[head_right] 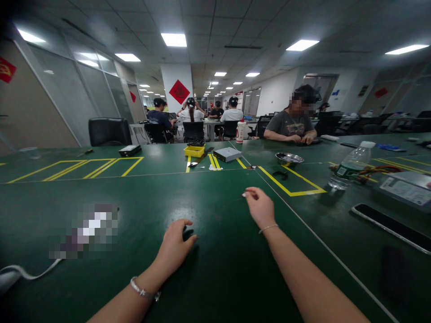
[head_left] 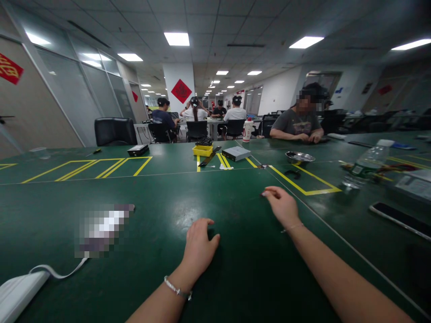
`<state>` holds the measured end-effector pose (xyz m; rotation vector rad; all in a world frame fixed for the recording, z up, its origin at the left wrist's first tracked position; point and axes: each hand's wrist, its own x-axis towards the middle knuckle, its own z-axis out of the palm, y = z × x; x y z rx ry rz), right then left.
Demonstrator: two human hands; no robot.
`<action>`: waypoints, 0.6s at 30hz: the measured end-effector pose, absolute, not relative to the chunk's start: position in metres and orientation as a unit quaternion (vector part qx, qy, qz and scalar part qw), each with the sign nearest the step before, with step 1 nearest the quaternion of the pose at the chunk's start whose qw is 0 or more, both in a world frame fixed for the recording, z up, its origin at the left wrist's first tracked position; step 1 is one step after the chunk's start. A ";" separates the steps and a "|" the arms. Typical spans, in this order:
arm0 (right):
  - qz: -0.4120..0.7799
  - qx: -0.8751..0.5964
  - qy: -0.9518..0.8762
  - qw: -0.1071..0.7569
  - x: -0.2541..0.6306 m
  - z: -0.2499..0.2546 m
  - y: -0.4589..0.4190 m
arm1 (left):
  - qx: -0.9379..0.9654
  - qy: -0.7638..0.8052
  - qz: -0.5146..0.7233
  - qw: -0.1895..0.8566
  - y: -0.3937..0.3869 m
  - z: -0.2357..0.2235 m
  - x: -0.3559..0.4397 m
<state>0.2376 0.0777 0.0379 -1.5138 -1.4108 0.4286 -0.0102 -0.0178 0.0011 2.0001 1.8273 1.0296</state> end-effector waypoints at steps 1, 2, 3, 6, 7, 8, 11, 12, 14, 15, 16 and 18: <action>0.090 -0.663 -0.564 0.484 0.261 0.037 0.085 | 0.689 0.625 0.345 0.125 -0.017 0.001 -0.011; 0.022 -0.701 -0.547 0.456 0.284 0.036 0.091 | 0.693 0.624 0.337 0.128 -0.017 0.001 -0.011; -0.023 -0.735 -0.523 0.430 0.306 0.033 0.094 | 0.698 0.623 0.330 0.130 -0.017 0.002 -0.011; -0.043 -0.814 -0.462 0.349 0.357 0.022 0.095 | 0.706 0.618 0.321 0.132 -0.017 0.003 -0.011; -0.028 -0.831 -0.445 0.333 0.368 0.018 0.094 | 0.707 0.617 0.320 0.133 -0.017 0.004 -0.011; -0.010 -0.846 -0.427 0.319 0.377 0.015 0.092 | 0.708 0.616 0.319 0.133 -0.017 0.004 -0.011; 0.030 -0.875 -0.383 0.295 0.390 0.008 0.090 | 0.713 0.613 0.313 0.130 -0.018 0.004 -0.011; 0.039 -0.882 -0.371 0.287 0.392 0.007 0.090 | 0.715 0.612 0.312 0.129 -0.019 0.005 -0.011; 0.050 -0.895 -0.350 0.271 0.395 0.005 0.093 | 0.718 0.610 0.310 0.128 -0.019 0.005 -0.010; 0.054 -0.900 -0.341 0.266 0.396 0.005 0.095 | 0.718 0.610 0.309 0.130 -0.020 0.005 -0.010; 0.059 -0.904 -0.332 0.262 0.397 0.004 0.096 | 0.718 0.610 0.309 0.132 -0.020 0.006 -0.011; 0.063 -0.908 -0.323 0.261 0.399 0.002 0.097 | 0.719 0.608 0.309 0.135 -0.019 0.006 -0.011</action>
